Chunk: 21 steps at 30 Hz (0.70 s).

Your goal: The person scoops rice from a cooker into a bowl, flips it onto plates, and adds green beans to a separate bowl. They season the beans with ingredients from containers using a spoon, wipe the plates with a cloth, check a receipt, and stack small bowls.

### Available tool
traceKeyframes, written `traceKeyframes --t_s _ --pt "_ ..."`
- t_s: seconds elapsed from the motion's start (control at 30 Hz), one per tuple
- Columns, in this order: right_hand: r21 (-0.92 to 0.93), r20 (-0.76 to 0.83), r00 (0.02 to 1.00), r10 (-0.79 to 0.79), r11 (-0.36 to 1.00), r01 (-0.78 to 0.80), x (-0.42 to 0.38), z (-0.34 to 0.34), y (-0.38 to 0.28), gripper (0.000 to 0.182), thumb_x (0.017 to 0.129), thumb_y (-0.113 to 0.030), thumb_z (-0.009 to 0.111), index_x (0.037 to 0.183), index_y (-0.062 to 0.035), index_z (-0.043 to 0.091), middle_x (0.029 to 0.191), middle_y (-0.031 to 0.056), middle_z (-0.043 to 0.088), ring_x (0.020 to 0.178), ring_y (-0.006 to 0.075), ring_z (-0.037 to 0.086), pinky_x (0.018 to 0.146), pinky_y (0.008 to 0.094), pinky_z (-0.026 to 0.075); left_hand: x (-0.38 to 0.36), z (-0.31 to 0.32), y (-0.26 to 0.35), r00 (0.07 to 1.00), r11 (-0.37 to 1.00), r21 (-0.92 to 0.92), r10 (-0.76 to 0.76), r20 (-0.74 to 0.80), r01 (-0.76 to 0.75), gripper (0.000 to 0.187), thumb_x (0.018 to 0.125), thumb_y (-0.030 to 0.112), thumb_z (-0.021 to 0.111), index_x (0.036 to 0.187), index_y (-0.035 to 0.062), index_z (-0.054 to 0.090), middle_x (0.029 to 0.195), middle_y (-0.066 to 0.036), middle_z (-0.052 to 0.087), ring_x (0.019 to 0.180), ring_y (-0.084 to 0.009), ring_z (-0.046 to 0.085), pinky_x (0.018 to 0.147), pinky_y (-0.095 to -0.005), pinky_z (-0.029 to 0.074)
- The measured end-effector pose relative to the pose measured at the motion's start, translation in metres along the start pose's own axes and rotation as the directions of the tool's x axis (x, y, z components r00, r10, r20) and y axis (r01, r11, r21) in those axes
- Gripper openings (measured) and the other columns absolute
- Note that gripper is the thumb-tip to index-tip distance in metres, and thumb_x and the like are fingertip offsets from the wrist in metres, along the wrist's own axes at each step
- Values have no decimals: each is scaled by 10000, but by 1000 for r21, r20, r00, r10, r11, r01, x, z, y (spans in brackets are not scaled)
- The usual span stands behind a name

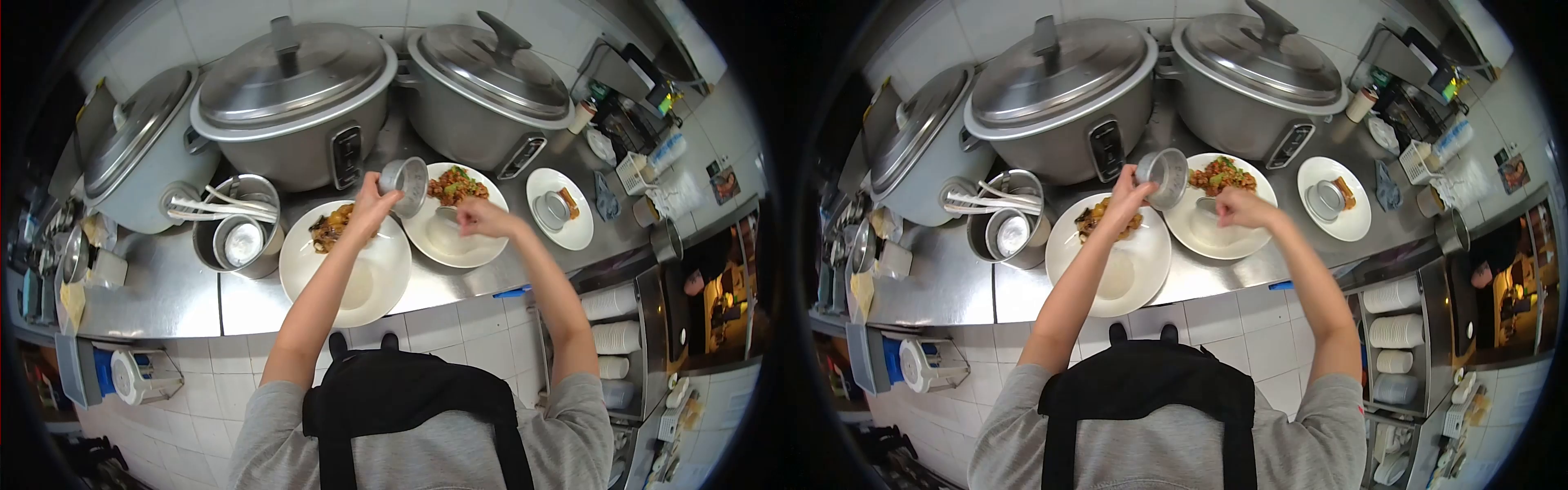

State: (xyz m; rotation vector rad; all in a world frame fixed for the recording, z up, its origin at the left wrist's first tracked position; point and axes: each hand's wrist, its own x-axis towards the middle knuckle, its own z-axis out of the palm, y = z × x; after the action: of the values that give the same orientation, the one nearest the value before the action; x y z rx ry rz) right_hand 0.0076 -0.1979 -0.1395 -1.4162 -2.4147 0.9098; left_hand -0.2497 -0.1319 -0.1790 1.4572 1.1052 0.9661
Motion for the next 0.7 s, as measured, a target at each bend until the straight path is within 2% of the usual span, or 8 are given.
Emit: traceKeyframes --t_s 0.1,0.17,0.3,0.37,0.43,0.5,0.57,0.7 --pt "448 66 984 167 876 -179 6 -47 -35 155 808 -149 615 756 -91 480 692 -55 474 645 35 456 552 197 410 -11 -2 -7 999 985 -166 -41 10 42 510 718 285 647 1061 -17 422 834 -107 540 676 -168 567 504 -272 504" --pt "491 68 982 177 851 -187 21 -67 -64 167 821 -179 614 779 -84 483 674 -36 488 575 42 484 459 187 404 -30 -9 1 984 946 -277 -148 96 170 480 769 346 624 1041 0 433 878 -105 496 731 -168 564 541 -292 543" --pt "555 -63 990 126 829 -70 67 -59 -140 224 847 -193 590 989 -36 517 828 8 512 696 60 519 560 199 459 -75 -52 9 847 705 -508 -263 462 496 515 858 462 453 1214 92 418 1110 -109 551 946 -224 591 705 -404 542" --pt "547 -96 993 68 837 -5 87 -48 -157 230 848 -182 586 1002 -25 519 843 10 519 702 62 516 594 205 457 -98 -89 29 913 784 -473 -301 276 402 463 882 397 405 1158 28 446 1066 -108 542 922 -250 587 600 -389 552" --pt "543 -147 989 32 838 53 98 -35 -165 236 849 -171 582 1015 -14 522 858 13 526 708 64 513 627 211 455 -113 -155 52 980 978 -122 -151 129 167 469 883 377 399 1139 -9 472 1063 -159 560 929 -283 574 649 -395 515" --pt "516 -154 988 -28 850 104 103 -18 -165 250 844 -169 586 1023 -4 528 879 17 540 710 65 508 657 220 448 -111 -220 37 989 945 308 134 -59 -109 445 879 363 399 1050 -25 532 1029 -223 562 927 -316 558 747 -402 452" --pt "519 -150 989 3 851 76 104 0 -156 258 841 -172 588 1022 4 533 891 18 549 710 69 505 650 217 450 -118 -265 56 972 908 418 67 -226 35 448 872 363 401 971 -44 561 984 -263 552 953 -346 536 833 -399 393" --pt "577 -138 980 144 816 -38 94 30 -136 260 829 -132 591 1062 -28 537 936 16 567 767 69 550 688 223 475 -101 -307 25 976 644 761 110 -188 74 436 863 367 457 1029 -14 588 999 -231 562 939 -364 536 822 -404 416"
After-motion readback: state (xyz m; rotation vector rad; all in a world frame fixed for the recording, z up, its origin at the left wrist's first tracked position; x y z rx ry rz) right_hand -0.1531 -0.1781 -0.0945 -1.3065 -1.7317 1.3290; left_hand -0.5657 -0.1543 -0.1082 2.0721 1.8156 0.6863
